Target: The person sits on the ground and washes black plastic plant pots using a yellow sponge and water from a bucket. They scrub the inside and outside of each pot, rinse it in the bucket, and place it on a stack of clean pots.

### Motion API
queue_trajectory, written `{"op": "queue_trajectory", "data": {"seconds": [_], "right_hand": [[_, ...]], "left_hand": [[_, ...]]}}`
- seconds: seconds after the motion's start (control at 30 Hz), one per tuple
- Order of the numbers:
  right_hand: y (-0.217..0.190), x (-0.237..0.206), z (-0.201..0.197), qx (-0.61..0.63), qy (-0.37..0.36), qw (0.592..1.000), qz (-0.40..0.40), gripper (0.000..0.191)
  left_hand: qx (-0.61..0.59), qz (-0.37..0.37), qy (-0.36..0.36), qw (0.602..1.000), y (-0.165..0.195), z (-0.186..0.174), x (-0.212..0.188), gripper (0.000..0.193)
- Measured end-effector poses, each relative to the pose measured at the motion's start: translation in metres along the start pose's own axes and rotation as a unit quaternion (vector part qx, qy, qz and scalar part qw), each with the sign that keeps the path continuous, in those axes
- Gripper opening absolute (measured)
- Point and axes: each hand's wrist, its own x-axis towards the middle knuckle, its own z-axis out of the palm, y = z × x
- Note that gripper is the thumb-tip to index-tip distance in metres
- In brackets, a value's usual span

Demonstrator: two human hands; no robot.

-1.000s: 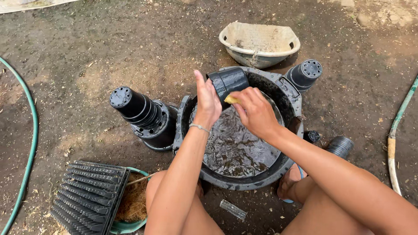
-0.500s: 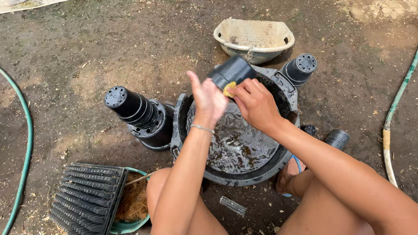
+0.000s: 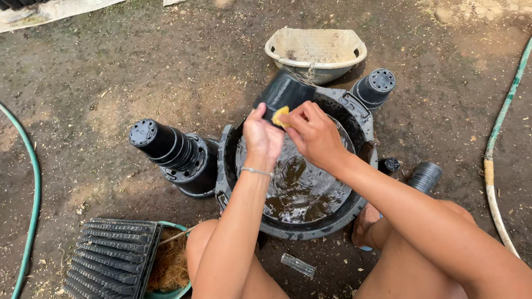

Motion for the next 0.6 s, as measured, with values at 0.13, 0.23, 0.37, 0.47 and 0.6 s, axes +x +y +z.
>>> {"op": "queue_trajectory", "data": {"seconds": [0.13,0.23,0.37,0.47,0.6], "right_hand": [[0.015,-0.004,-0.003,-0.054,0.003,0.998,0.032,0.018],[0.025,-0.004,-0.007,-0.031,0.025,0.996,0.074,0.017],[0.011,-0.002,-0.002,0.03,0.055,0.998,0.025,0.023],[-0.01,-0.001,0.008,-0.001,0.045,0.998,-0.042,0.026],[-0.018,0.001,0.011,-0.047,0.033,0.995,-0.076,0.027]], "left_hand": [[-0.049,0.009,0.031,0.998,0.041,0.012,-0.01,0.043],[-0.063,0.022,0.048,0.997,0.052,0.016,-0.012,0.044],[-0.055,0.028,0.061,0.996,0.037,0.009,-0.005,0.047],[0.0,0.051,0.106,0.993,0.01,0.001,-0.005,0.048],[0.006,0.051,0.09,0.995,-0.004,-0.003,-0.008,0.045]]}}
